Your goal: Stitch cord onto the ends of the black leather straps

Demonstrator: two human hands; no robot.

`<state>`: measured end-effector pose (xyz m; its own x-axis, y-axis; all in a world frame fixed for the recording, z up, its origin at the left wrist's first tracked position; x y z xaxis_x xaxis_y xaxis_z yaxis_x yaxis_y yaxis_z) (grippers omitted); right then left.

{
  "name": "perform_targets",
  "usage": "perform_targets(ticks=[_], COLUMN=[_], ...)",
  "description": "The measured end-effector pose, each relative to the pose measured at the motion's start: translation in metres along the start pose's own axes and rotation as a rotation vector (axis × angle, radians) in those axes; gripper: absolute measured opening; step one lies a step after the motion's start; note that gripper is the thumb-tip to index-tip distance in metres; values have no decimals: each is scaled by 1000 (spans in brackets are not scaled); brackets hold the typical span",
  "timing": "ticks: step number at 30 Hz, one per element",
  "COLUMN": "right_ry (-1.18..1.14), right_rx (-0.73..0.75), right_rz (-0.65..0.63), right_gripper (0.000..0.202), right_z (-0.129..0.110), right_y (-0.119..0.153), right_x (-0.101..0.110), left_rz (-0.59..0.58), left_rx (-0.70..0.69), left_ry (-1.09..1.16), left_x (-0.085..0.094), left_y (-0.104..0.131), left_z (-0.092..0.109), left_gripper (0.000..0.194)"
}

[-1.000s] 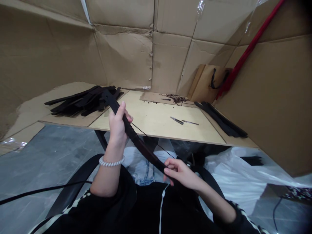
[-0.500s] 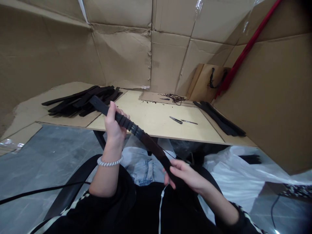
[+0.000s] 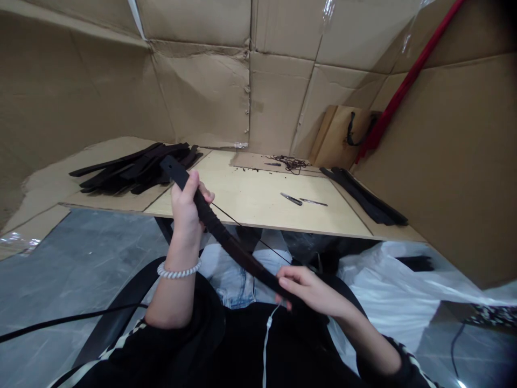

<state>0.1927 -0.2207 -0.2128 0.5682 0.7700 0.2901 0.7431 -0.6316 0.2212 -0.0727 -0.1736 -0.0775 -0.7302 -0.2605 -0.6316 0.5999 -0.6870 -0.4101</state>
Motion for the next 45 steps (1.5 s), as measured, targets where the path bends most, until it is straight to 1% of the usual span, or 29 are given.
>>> perform_targets(ticks=[1, 2, 3, 4, 5, 6, 7, 9, 10, 11, 12, 13, 14, 16, 17, 18, 19, 21, 22, 23, 25, 27, 29, 30, 33, 35, 36, 40, 45], right_ry=[-201, -368, -475, -509, -468, -358, -193, 176, 304, 353, 309, 182, 7, -328, -432, -499, -550, -659, -703, -720, -650, -548, -519, -528, -587, -622, -648, -782, -850], right_rx=[-38, -70, -96, -104, -85, -44, 14, 158, 214, 241, 235, 200, 133, -29, -89, -114, -103, 6, 72, 119, 128, 74, 50, 59, 90, 101, 99, 52, 53], right_rz=[-233, -394, -463, -430, -302, -105, 128, 594, 757, 822, 780, 635, 410, -75, -223, -277, -256, -154, -143, -173, -256, -218, -111, -63, -8, -26, -55, -185, -226], right_gripper=[63, 70, 73, 70, 62, 53, 46, 38, 37, 36, 37, 40, 47, 61, 63, 61, 57, 57, 62, 68, 73, 63, 53, 52, 49, 47, 48, 52, 53], right_z=[5, 6, 8, 10, 13, 13, 10, -11, -21, -26, -25, -18, -8, 8, 11, 13, 14, 9, 4, -2, -7, -5, -5, -7, -10, -9, -8, -2, 1], right_y=[3, 7, 10, 9, 5, 1, 1, 16, 26, 31, 28, 19, 8, -2, 0, 1, 0, -2, -1, 1, 6, 9, 11, 12, 17, 19, 20, 23, 24], right_x=[-24, -42, -51, -52, -43, -26, -4, 38, 50, 54, 54, 47, 30, -16, -32, -38, -36, -24, -19, -18, -23, -21, -14, -10, -6, -7, -10, -22, -28], left_rz=[-38, -73, -99, -111, -114, -108, -89, -36, -18, -4, 10, 12, 0, -34, -51, -65, -53, -3, 16, 29, 45, 37, -9, -60, -275, -385, -413, -398, -388], left_rx=[-1, 0, -6, -23, -46, -71, -88, -84, -59, -32, -18, -14, -19, -40, -52, -50, -53, -55, -49, -41, -49, -100, -158, -154, 18, 142, 169, 172, 209], left_ry=[54, 106, 139, 144, 122, 91, 61, 21, 16, 18, 26, 38, 58, 115, 142, 160, 174, 179, 175, 170, 155, 102, 15, -23, -57, 2, 38, 94, 47], left_x=[-3, -6, -8, -7, -6, -4, -1, 4, 6, 6, 6, 5, 3, -1, -3, -4, -3, 3, 5, 7, 10, 12, 13, 11, 3, 0, 1, 5, 2], left_y=[0, 0, 0, -1, -2, -4, -5, -7, -8, -8, -7, -6, -5, -3, -2, -2, -2, -3, -4, -5, -7, -9, -9, -10, -7, -3, -1, 0, 6], left_z=[2, 4, 6, 9, 11, 13, 14, 12, 9, 6, 5, 6, 8, 13, 15, 16, 17, 17, 16, 15, 15, 19, 26, 27, 15, 6, 5, 3, -3], left_gripper=[36, 38, 37, 36, 33, 30, 27, 26, 29, 32, 36, 40, 43, 47, 48, 48, 46, 41, 41, 40, 38, 34, 33, 35, 47, 51, 51, 46, 44])
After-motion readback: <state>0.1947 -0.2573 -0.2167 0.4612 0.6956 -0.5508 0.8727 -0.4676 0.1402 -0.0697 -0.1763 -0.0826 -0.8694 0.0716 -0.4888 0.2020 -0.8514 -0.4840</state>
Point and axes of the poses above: each hand's wrist, its own y-axis away from the middle knuckle, its own x-axis out of the back of the hand, z = x × y, the point moved 9 cm from there along -y, towards the middle knuckle, and after that the axes turned 2 degrees about y, right-handed, at the moved point
